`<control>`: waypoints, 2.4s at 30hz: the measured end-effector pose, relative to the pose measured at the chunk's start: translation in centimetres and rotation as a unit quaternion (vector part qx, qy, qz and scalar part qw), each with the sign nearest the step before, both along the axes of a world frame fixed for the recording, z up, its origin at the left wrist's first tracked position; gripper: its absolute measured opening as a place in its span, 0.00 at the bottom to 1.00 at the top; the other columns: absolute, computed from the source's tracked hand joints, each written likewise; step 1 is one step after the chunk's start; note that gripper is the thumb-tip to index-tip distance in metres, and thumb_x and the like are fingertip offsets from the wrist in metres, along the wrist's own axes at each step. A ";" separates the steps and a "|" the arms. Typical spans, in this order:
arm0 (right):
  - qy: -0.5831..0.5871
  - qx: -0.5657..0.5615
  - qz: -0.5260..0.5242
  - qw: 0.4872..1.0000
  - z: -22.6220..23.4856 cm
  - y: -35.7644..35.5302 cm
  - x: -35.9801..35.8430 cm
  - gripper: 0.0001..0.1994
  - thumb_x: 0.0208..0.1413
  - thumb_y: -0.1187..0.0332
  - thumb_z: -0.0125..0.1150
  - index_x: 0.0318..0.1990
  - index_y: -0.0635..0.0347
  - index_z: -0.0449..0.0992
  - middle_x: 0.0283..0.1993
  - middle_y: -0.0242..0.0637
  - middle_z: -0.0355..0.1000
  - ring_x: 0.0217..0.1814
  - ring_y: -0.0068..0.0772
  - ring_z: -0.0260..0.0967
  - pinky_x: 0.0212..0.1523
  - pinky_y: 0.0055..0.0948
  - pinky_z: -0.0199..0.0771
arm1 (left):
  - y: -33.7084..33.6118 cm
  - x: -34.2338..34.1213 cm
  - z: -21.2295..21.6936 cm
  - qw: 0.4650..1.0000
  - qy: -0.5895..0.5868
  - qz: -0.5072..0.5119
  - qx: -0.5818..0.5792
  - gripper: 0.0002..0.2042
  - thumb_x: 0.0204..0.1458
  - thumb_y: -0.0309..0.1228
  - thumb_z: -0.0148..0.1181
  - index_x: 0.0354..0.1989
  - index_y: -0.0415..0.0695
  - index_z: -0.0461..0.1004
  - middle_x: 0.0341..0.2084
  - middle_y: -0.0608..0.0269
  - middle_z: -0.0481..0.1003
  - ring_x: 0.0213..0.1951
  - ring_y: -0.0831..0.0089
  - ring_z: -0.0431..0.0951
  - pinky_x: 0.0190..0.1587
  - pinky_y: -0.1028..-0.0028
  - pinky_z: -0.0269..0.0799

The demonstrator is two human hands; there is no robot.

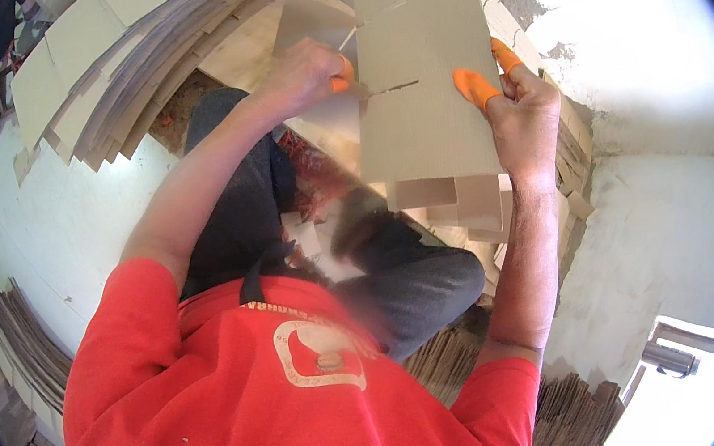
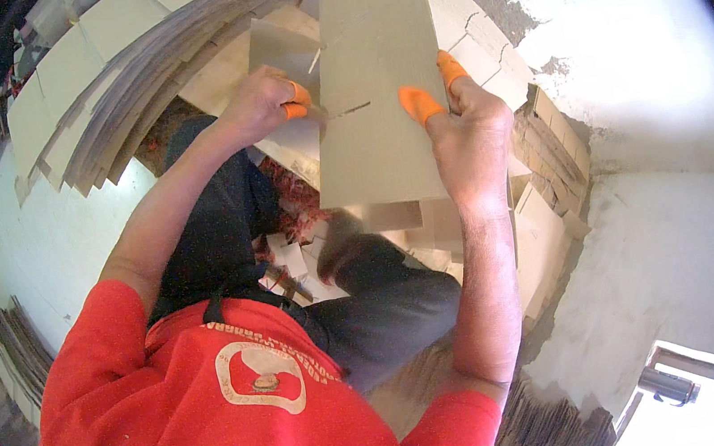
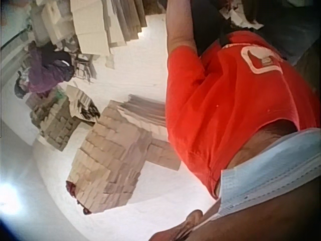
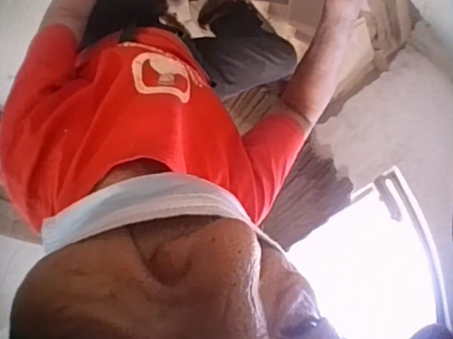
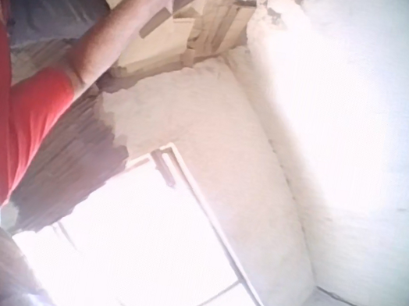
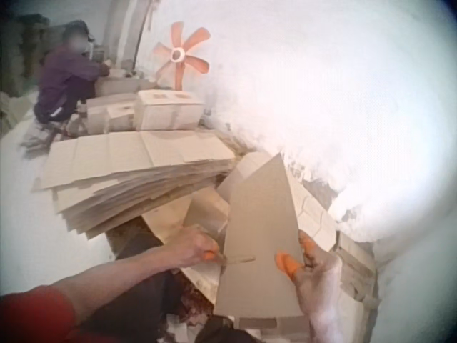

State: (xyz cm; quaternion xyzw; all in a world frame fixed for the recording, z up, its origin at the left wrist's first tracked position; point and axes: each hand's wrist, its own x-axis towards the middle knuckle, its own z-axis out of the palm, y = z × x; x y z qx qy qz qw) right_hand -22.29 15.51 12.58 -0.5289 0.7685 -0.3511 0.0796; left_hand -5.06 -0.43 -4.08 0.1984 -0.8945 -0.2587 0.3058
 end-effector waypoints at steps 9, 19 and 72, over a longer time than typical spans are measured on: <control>0.037 0.050 0.098 0.993 -5.9 -3.1 1.2 0.19 0.51 0.77 0.66 0.52 0.69 0.74 0.38 0.44 0.79 0.39 0.24 0.74 0.39 0.26 0.74 | -0.4 -0.7 -0.6 1.000 0.008 -0.009 -0.003 0.06 0.42 0.28 0.67 0.30 0.45 0.80 0.25 0.59 0.76 0.35 0.58 0.75 0.43 0.62 0.70; 0.160 0.116 0.043 0.979 -7.8 -4.6 -2.2 0.19 0.57 0.54 0.59 0.49 0.58 0.78 0.36 0.51 0.76 0.39 0.50 0.76 0.41 0.44 0.75 | 0.8 -0.7 1.9 0.996 -0.047 0.017 -0.071 0.24 0.42 0.30 0.67 0.51 0.43 0.75 0.48 0.55 0.74 0.55 0.58 0.70 0.57 0.62 0.65; -0.109 -0.165 -0.565 0.801 -19.9 45.3 -31.4 0.23 0.42 0.61 0.77 0.38 0.71 0.75 0.34 0.37 0.75 0.36 0.30 0.72 0.41 0.31 0.73 | -8.1 -14.6 0.1 0.977 -0.180 0.044 -0.104 0.15 0.51 0.34 0.63 0.45 0.40 0.78 0.40 0.51 0.78 0.44 0.57 0.78 0.47 0.67 0.71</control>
